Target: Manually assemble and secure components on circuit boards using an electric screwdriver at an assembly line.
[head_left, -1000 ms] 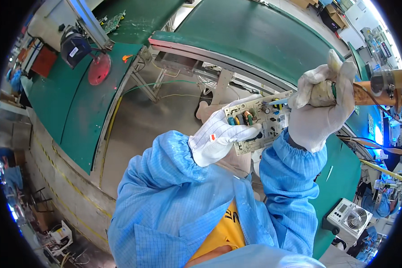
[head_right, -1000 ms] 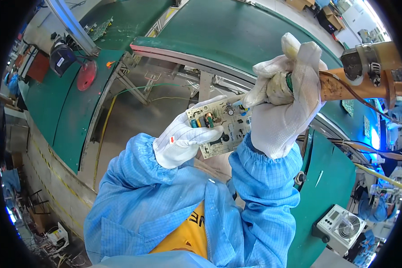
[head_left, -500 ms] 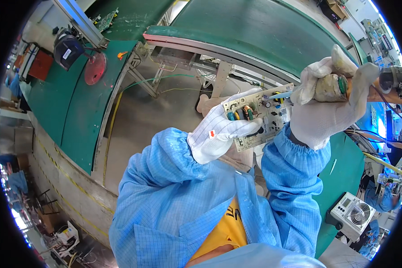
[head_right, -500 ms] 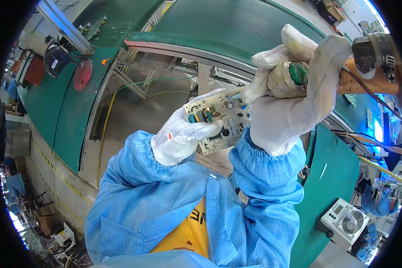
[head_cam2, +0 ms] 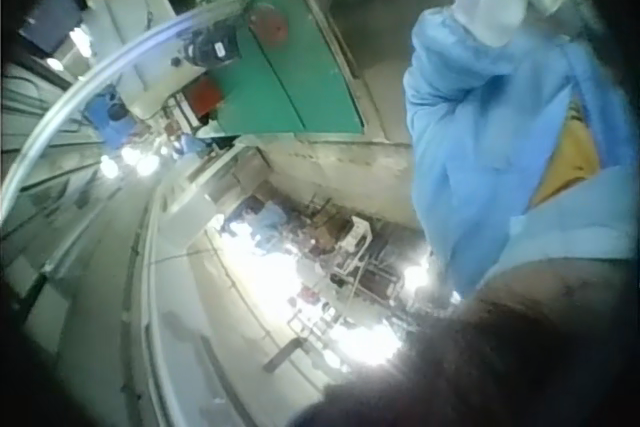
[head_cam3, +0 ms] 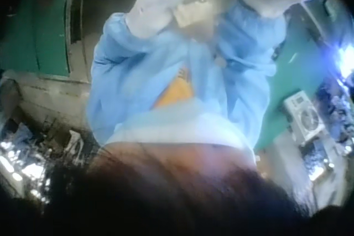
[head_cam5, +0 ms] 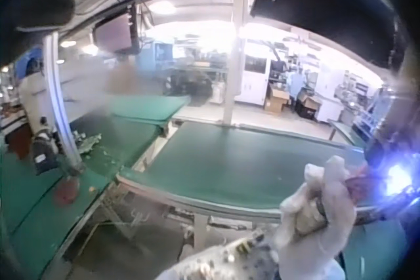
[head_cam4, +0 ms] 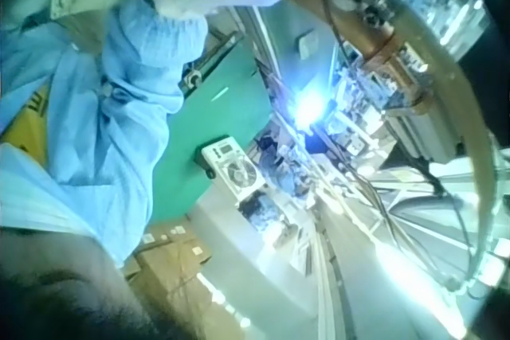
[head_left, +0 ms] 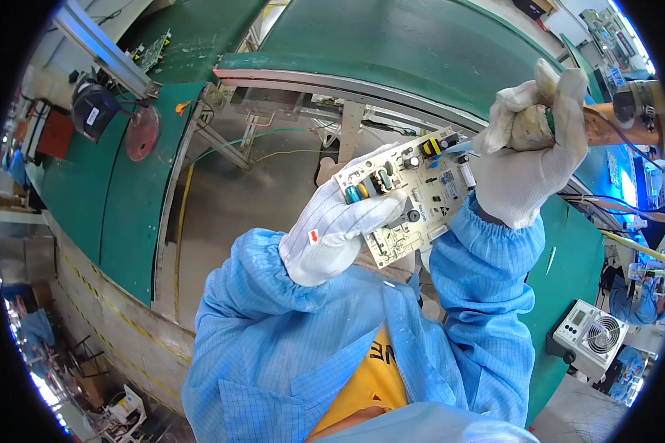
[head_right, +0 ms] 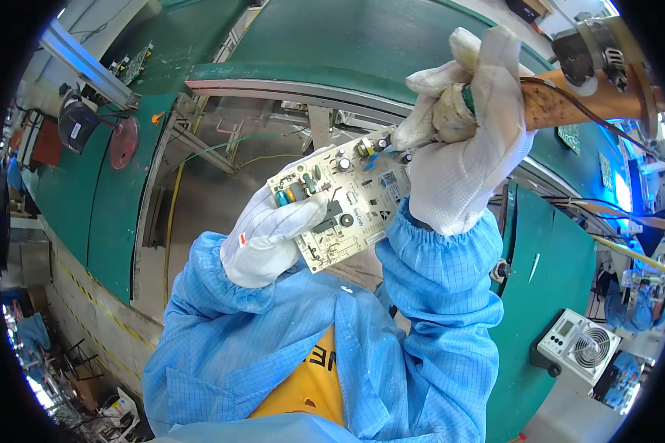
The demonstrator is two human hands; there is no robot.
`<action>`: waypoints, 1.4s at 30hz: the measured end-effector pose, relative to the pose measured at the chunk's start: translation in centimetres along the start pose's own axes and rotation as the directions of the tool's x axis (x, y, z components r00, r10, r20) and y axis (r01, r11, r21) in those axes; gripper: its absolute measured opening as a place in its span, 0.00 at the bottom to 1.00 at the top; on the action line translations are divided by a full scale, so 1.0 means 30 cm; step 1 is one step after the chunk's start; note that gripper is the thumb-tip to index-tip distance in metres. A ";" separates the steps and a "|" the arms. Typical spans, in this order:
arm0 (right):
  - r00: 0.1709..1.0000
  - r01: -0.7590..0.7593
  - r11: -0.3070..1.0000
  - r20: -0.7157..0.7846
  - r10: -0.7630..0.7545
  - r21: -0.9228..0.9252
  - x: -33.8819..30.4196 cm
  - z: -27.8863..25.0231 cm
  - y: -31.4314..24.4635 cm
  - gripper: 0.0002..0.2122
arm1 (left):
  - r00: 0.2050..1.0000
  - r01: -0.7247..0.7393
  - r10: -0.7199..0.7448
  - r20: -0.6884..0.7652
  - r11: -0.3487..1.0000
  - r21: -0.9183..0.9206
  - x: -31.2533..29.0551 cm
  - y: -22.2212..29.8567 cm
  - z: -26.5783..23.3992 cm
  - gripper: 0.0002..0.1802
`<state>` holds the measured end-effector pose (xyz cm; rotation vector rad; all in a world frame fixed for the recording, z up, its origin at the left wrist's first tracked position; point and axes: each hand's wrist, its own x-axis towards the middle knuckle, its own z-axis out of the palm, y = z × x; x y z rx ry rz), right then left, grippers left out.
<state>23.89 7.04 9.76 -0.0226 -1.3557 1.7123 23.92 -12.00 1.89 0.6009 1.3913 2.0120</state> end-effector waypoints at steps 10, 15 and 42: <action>0.999 0.012 0.998 0.036 -0.014 0.067 0.005 -0.032 0.023 0.19 | 0.988 0.108 -0.140 -0.059 0.920 -0.376 -0.004 0.010 0.026 0.24; 0.960 0.278 0.926 0.029 -0.280 -0.257 0.019 -0.033 0.043 0.25 | 0.974 0.191 -0.224 0.019 0.779 -0.598 0.012 0.033 0.037 0.26; 0.996 0.069 0.987 0.072 -0.060 -0.143 -0.001 -0.073 0.010 0.22 | 0.958 0.195 -0.287 -0.016 0.688 -0.700 -0.010 0.027 0.018 0.18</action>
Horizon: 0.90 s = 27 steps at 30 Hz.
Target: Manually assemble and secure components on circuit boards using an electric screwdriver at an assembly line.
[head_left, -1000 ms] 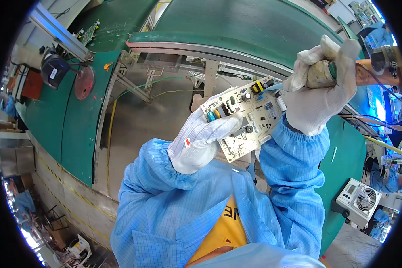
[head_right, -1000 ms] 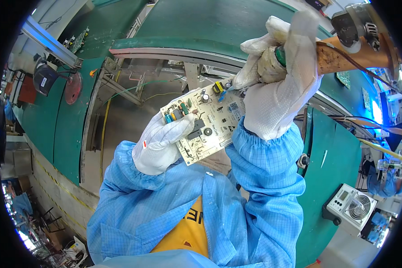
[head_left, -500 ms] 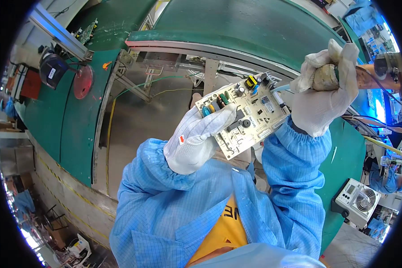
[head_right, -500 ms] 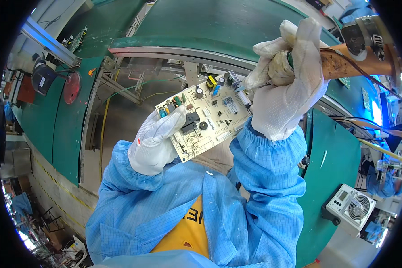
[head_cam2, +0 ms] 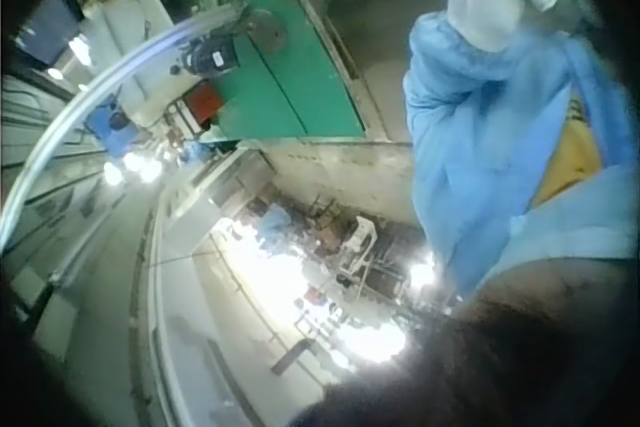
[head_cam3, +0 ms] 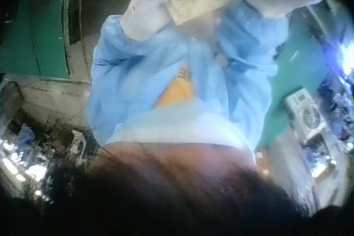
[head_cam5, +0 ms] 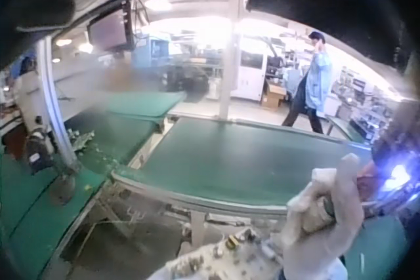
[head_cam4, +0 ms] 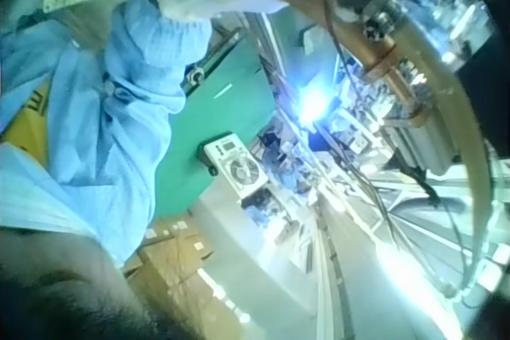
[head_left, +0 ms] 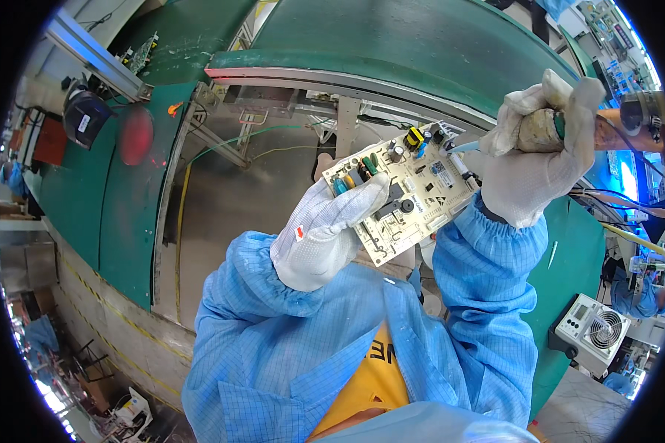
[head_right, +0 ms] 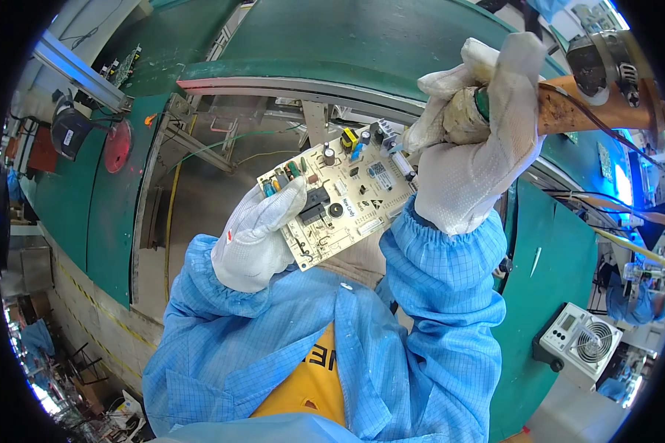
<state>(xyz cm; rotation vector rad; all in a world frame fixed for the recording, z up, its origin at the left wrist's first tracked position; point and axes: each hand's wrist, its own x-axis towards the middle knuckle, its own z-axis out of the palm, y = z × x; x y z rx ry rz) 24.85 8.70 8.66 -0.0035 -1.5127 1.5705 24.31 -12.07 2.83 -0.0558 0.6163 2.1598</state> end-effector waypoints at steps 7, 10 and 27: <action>0.974 0.214 0.974 -0.054 -0.218 -0.071 0.017 0.042 -0.007 0.24 | 0.993 -0.113 0.106 0.060 0.986 0.122 0.018 -0.006 -0.017 0.21; 0.985 0.132 0.988 -0.122 -0.122 0.078 0.019 0.030 -0.010 0.24 | 0.999 -0.049 0.049 -0.004 0.999 0.010 0.027 -0.001 -0.022 0.21; 0.995 0.097 0.991 -0.025 -0.096 0.087 -0.015 -0.012 -0.006 0.21 | 0.998 -0.047 0.047 -0.030 0.999 -0.018 0.020 0.011 -0.022 0.17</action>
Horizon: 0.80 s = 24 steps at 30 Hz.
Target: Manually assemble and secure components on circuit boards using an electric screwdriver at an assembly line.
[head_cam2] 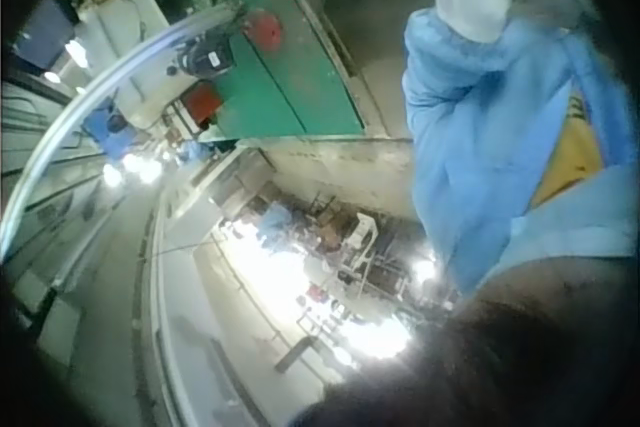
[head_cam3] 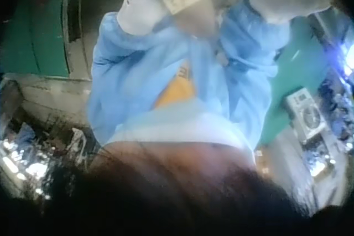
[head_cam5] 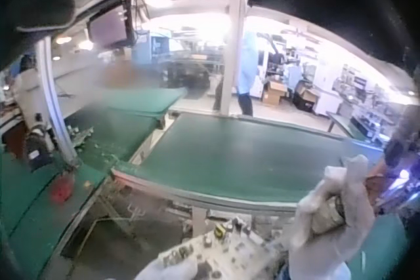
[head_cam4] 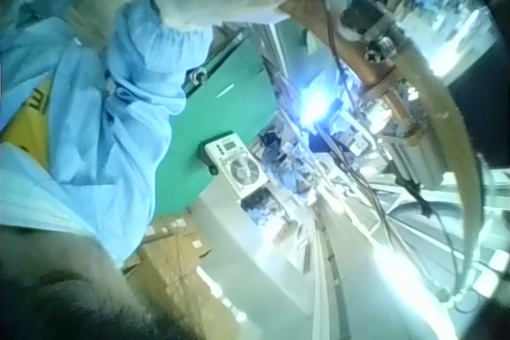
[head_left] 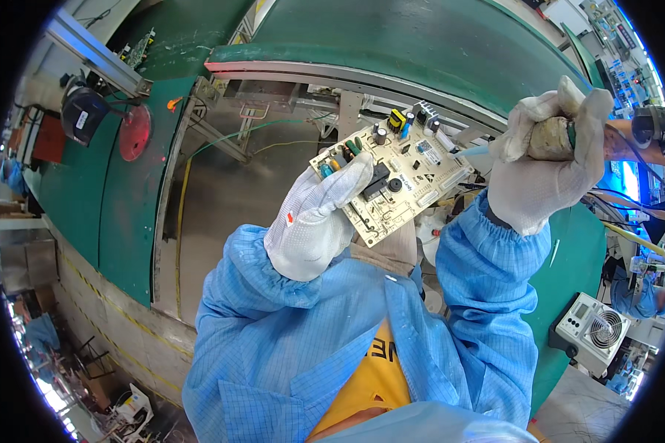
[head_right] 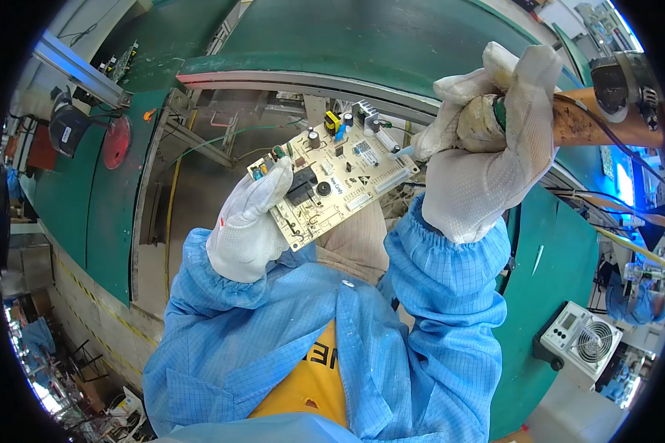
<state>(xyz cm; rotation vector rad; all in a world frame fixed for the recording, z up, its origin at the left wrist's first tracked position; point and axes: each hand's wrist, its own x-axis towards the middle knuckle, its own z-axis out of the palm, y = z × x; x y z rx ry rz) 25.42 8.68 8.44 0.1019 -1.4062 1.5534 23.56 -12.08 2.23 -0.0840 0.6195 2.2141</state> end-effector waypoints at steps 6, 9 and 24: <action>1.000 0.020 0.983 0.020 -0.024 0.184 0.051 -0.025 0.039 0.23 | 1.000 -0.012 0.013 0.009 1.000 -0.014 0.020 0.009 -0.024 0.17; 0.998 -0.030 0.985 -0.052 0.039 0.169 0.051 -0.004 -0.008 0.21 | 0.991 -0.123 0.133 0.004 0.910 0.396 0.042 0.015 -0.065 0.18; 0.906 -0.420 0.823 0.225 0.358 0.381 0.083 -0.268 -0.050 0.22 | 0.466 -0.693 0.879 0.105 0.288 0.661 0.347 0.789 -0.380 0.34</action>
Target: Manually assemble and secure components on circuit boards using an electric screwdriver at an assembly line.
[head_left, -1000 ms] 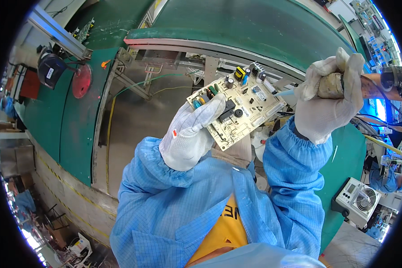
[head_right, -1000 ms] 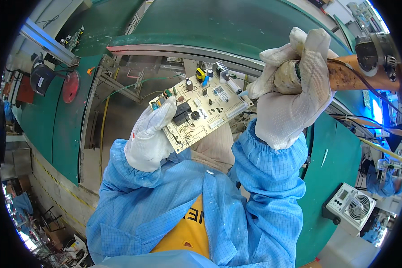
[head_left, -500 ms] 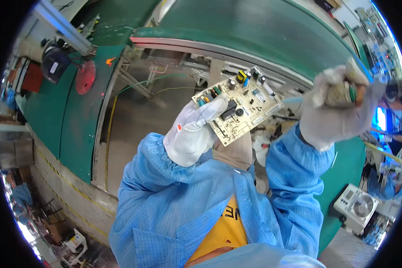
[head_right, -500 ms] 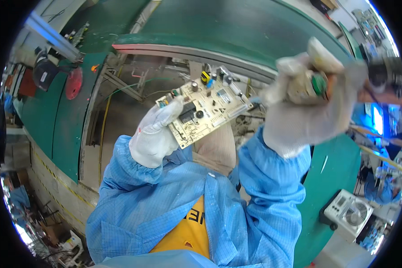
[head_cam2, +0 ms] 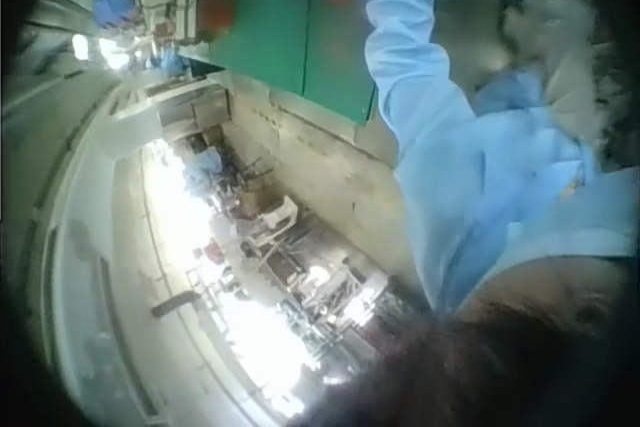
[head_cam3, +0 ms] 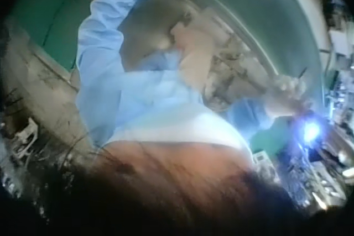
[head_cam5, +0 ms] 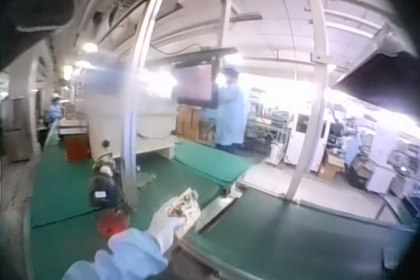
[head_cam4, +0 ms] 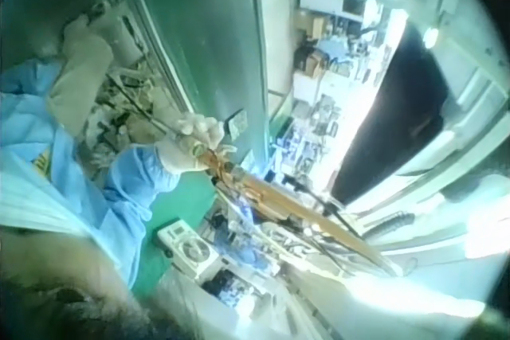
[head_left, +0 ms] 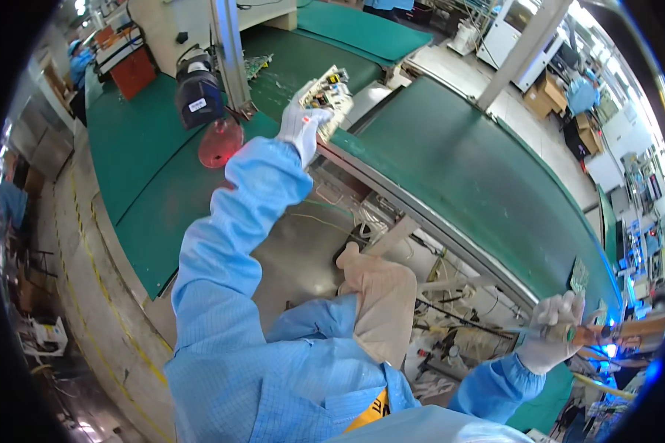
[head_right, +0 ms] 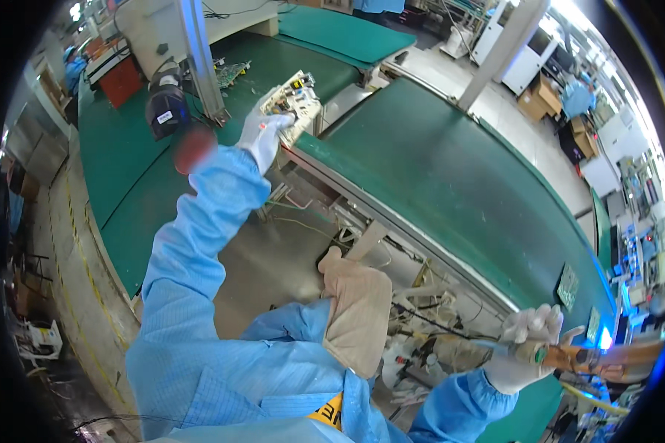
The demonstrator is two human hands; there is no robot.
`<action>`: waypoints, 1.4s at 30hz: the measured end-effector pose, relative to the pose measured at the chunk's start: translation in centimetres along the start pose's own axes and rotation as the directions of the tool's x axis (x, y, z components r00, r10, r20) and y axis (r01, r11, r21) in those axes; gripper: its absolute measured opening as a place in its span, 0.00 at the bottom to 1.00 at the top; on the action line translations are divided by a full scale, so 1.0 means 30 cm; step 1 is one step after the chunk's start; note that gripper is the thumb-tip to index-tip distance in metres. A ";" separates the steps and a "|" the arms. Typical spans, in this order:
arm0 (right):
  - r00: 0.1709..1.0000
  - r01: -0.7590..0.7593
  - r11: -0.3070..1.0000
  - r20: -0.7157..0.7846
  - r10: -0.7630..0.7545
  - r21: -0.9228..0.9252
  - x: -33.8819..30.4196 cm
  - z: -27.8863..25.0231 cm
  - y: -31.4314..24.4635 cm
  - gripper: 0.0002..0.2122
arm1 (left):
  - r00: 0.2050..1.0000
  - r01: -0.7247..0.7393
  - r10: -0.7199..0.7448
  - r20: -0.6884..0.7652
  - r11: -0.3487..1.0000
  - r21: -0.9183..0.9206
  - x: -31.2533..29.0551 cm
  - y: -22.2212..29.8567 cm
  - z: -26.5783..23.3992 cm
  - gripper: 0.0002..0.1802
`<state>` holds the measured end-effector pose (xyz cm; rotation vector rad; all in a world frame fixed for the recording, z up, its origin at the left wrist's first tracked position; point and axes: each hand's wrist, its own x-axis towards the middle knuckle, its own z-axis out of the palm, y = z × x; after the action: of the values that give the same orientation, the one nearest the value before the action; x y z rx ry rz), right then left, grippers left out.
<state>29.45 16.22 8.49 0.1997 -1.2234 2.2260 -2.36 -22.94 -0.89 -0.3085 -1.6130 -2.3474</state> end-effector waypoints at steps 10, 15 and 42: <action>0.842 -0.493 0.479 -0.538 0.051 -0.726 0.267 -0.453 -0.010 0.17 | 0.990 0.087 0.079 -0.113 0.280 0.956 0.433 -0.166 -0.221 0.30; 0.813 -0.520 -0.341 -0.331 -0.479 -0.784 0.390 -0.863 -0.066 0.17 | 0.943 0.049 0.298 -0.151 0.323 0.945 0.452 -0.204 -0.251 0.30; 0.996 0.080 -0.659 0.083 0.026 -0.748 0.428 -0.421 0.094 0.08 | 0.386 -0.870 0.281 0.879 0.429 0.245 -0.410 -0.092 0.935 0.38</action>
<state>19.20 30.71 4.34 -0.5477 -2.6672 -0.2394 8.79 5.51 2.63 -1.5553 -2.0040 -0.8329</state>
